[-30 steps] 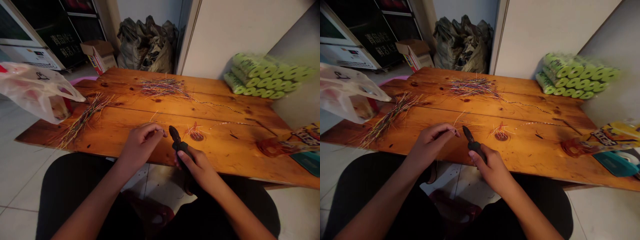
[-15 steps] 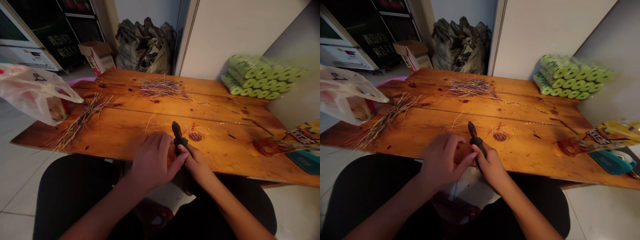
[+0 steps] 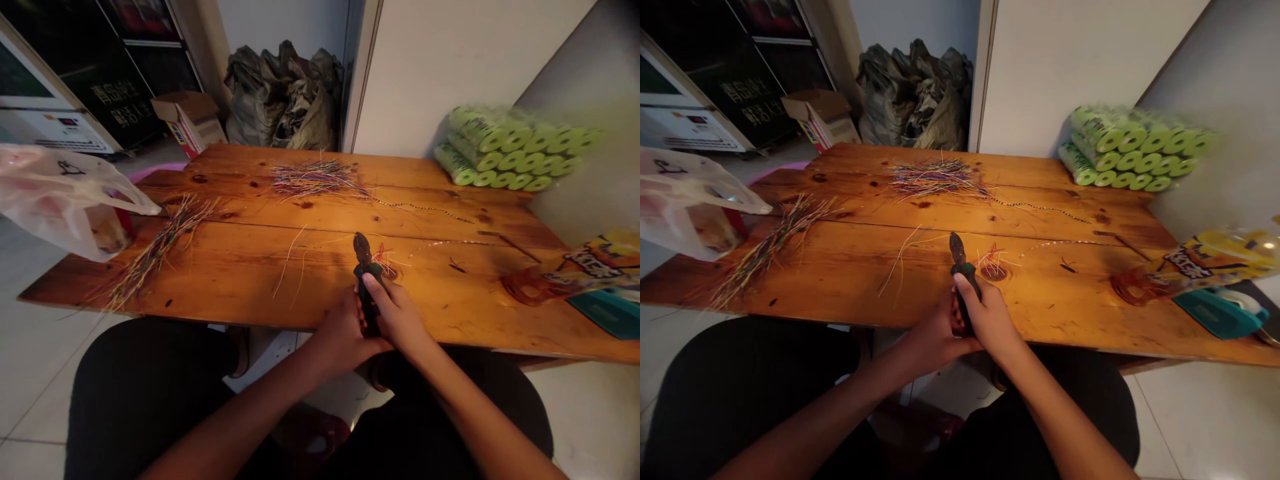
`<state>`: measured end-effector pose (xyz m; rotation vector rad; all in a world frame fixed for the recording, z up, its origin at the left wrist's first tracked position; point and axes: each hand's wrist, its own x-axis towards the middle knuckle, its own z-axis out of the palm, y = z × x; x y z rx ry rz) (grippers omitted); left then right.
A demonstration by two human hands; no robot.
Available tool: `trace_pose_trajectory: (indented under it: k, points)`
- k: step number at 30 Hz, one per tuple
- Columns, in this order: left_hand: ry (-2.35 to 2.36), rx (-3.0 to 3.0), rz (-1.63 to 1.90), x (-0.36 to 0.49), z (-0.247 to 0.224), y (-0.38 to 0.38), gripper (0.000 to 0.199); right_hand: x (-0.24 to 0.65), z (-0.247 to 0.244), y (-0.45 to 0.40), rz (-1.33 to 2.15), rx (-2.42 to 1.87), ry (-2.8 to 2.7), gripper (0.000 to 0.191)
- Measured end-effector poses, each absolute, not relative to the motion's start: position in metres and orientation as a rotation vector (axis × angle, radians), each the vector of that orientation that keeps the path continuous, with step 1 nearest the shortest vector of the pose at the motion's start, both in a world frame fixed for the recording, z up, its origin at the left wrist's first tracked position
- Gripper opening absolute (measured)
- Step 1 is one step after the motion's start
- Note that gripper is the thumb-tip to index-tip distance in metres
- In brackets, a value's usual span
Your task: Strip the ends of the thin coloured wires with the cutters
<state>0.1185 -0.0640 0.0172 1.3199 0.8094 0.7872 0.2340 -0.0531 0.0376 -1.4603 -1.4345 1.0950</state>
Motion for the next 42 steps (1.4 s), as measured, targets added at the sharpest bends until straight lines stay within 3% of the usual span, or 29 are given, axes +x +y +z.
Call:
trace_pose_trajectory:
  k: [9,22,31,42]
  points:
    - [0.569,1.317,0.789,0.14,0.014,-0.028,0.077,0.261,0.038,-0.049,1.23,-1.441,-1.181,0.044]
    - [0.86,1.05,1.444,0.152,0.003,0.028,0.019,0.263,0.033,-0.038,1.396,-1.412,-1.146,0.039]
    - [0.854,0.985,1.603,0.143,0.002,0.028,0.008,0.261,0.04,-0.037,1.449,-1.498,-1.242,0.038]
    - [0.87,0.973,1.686,0.143,0.0,0.028,0.008,0.263,0.038,-0.037,1.614,-1.386,-1.153,0.04]
